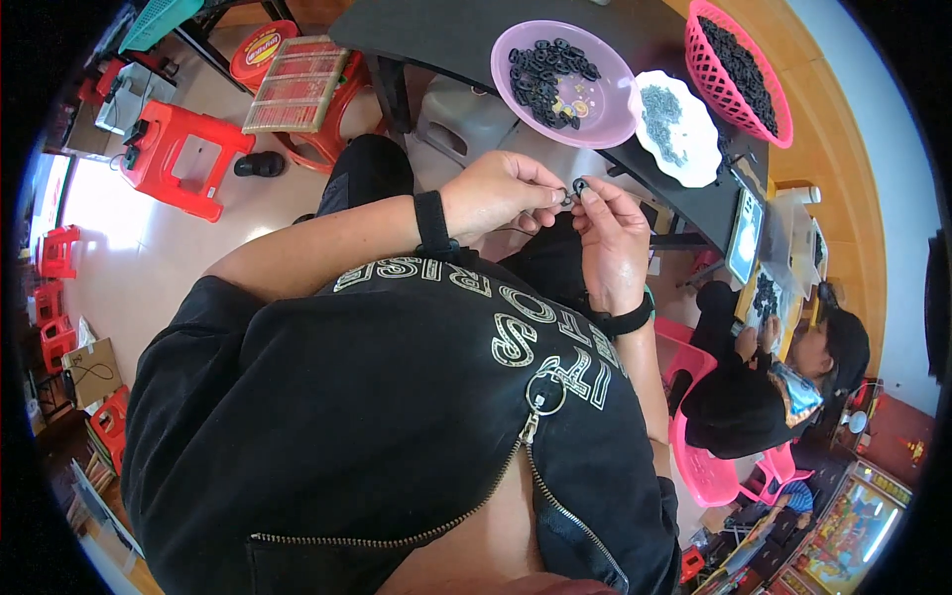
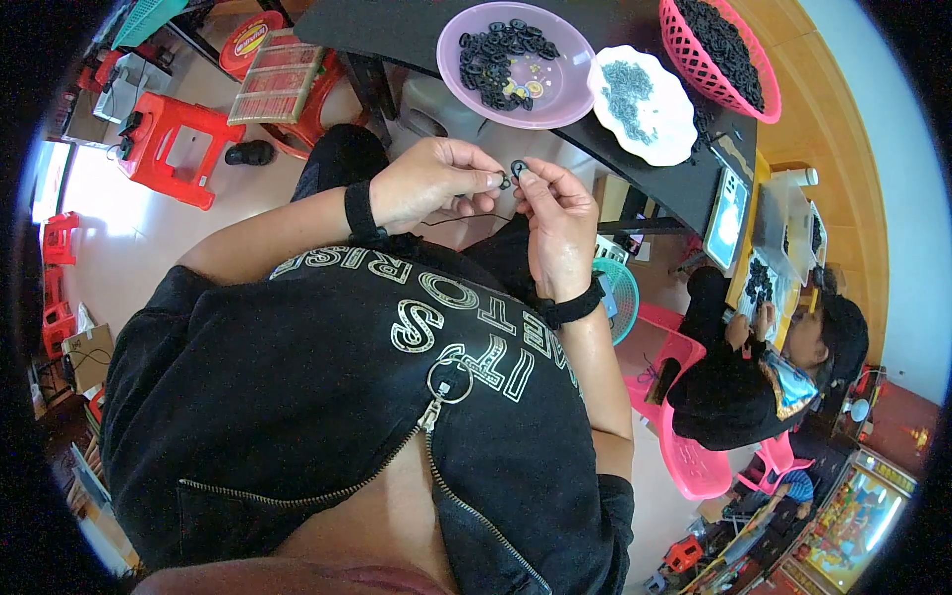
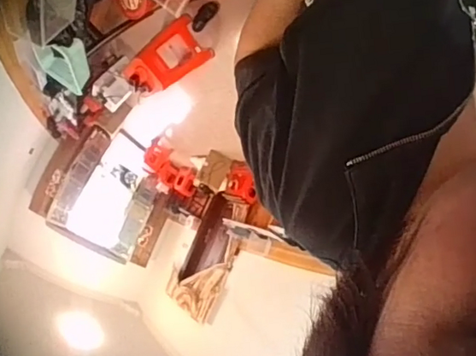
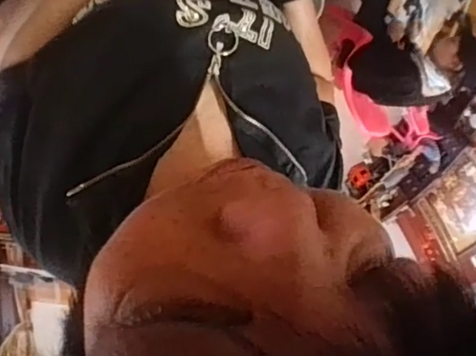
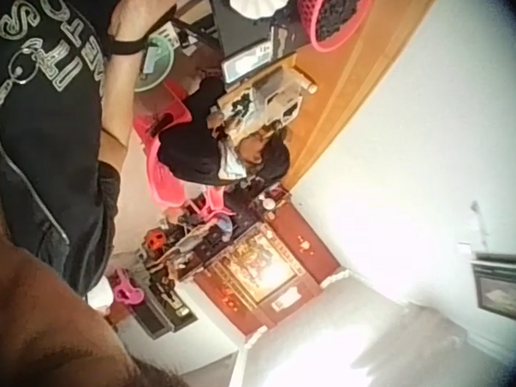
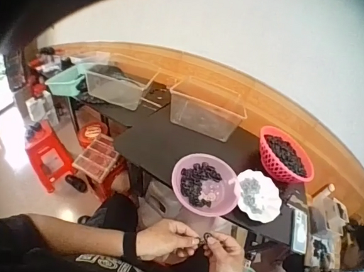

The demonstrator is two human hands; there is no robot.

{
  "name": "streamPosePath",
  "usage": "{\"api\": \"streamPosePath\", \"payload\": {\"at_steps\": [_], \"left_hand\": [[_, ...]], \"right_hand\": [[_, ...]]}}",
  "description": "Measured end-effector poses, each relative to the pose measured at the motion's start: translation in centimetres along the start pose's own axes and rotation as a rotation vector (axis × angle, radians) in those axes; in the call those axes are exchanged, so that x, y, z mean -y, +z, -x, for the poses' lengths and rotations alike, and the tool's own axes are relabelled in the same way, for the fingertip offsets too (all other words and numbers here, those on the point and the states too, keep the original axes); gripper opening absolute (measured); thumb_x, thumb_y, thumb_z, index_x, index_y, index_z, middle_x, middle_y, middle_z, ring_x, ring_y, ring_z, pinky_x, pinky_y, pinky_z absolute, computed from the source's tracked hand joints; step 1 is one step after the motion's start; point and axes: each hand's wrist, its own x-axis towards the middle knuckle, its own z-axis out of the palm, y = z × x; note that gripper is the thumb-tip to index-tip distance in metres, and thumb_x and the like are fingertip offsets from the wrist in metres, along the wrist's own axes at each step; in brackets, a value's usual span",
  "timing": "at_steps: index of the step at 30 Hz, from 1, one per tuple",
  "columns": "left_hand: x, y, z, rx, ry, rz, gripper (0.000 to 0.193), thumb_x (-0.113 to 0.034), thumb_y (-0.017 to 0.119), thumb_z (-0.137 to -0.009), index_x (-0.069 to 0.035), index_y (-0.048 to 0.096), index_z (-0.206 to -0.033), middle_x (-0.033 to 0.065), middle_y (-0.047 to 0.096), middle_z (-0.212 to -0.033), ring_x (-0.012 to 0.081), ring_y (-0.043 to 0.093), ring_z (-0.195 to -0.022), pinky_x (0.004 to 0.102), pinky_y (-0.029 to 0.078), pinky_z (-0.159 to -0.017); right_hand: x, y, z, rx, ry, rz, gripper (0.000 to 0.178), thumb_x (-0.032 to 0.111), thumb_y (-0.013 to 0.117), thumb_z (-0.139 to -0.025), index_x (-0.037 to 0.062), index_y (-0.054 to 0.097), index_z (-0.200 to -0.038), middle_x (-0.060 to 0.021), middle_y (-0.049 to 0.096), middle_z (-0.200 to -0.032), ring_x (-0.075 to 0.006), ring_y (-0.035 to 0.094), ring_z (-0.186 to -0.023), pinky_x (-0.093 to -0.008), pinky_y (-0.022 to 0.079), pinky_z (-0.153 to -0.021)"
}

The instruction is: The person assembles small plastic parts by taking plastic pieces and metal pins from dishes on the table and pressing them together by hand.

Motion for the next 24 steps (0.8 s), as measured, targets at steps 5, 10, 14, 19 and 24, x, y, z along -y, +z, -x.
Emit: {"api": "streamPosePath", "payload": {"at_steps": [5, 10, 14, 19, 24], "left_hand": [[0.2, -0.3, 0.0, -0.005, 0.014, 0.029, 0.014, -0.014, 0.058, -0.086, -0.003, 0.061, -0.094, 0.0018, 0.061, -0.080, 0.0075, 0.056, -0.069, 0.0190, 0.047, -0.060], [0.2, -0.3, 0.0, -0.006, 0.037, 0.068, 0.014, -0.013, 0.059, -0.086, -0.002, 0.061, -0.095, 0.0031, 0.061, -0.080, 0.0082, 0.057, -0.070, 0.0193, 0.048, -0.061], [0.0, -0.3, 0.1, -0.021, 0.042, 0.072, 0.014, -0.012, 0.058, -0.086, -0.002, 0.061, -0.095, 0.0042, 0.062, -0.081, 0.0087, 0.058, -0.070, 0.0197, 0.049, -0.064], [0.1, -0.2, 0.2, -0.041, 0.034, 0.077, 0.015, -0.010, 0.058, -0.086, 0.000, 0.060, -0.096, 0.0053, 0.061, -0.082, 0.0097, 0.059, -0.071, 0.0206, 0.050, -0.066], [0.3, -0.4, 0.2, -0.045, 0.039, 0.113, 0.015, -0.010, 0.058, -0.086, 0.000, 0.060, -0.096, 0.0053, 0.061, -0.082, 0.0098, 0.059, -0.071, 0.0210, 0.050, -0.067]], "right_hand": [[-0.1, 0.4, 0.0, -0.002, -0.055, 0.112, 0.016, 0.003, 0.060, -0.083, -0.0005, 0.063, -0.098, -0.0035, 0.063, -0.083, -0.0071, 0.054, -0.070, -0.0187, 0.043, -0.061], [-0.4, 0.8, -0.2, -0.016, -0.116, 0.206, 0.015, 0.003, 0.061, -0.082, 0.0005, 0.064, -0.097, -0.0014, 0.062, -0.081, -0.0056, 0.052, -0.067, -0.0179, 0.042, -0.060], [-0.6, 1.0, -0.3, -0.007, -0.144, 0.249, 0.014, 0.003, 0.061, -0.082, 0.0010, 0.064, -0.096, 0.0001, 0.062, -0.080, -0.0043, 0.050, -0.065, -0.0174, 0.041, -0.059], [-0.6, 1.1, -0.1, 0.027, -0.141, 0.336, 0.017, 0.002, 0.059, -0.084, -0.0003, 0.063, -0.100, -0.0017, 0.061, -0.082, -0.0070, 0.054, -0.069, -0.0197, 0.043, -0.062], [-0.7, 1.3, -0.1, 0.029, -0.143, 0.379, 0.017, 0.001, 0.058, -0.084, -0.0009, 0.062, -0.100, -0.0013, 0.061, -0.082, -0.0070, 0.054, -0.071, -0.0192, 0.043, -0.064]]}}
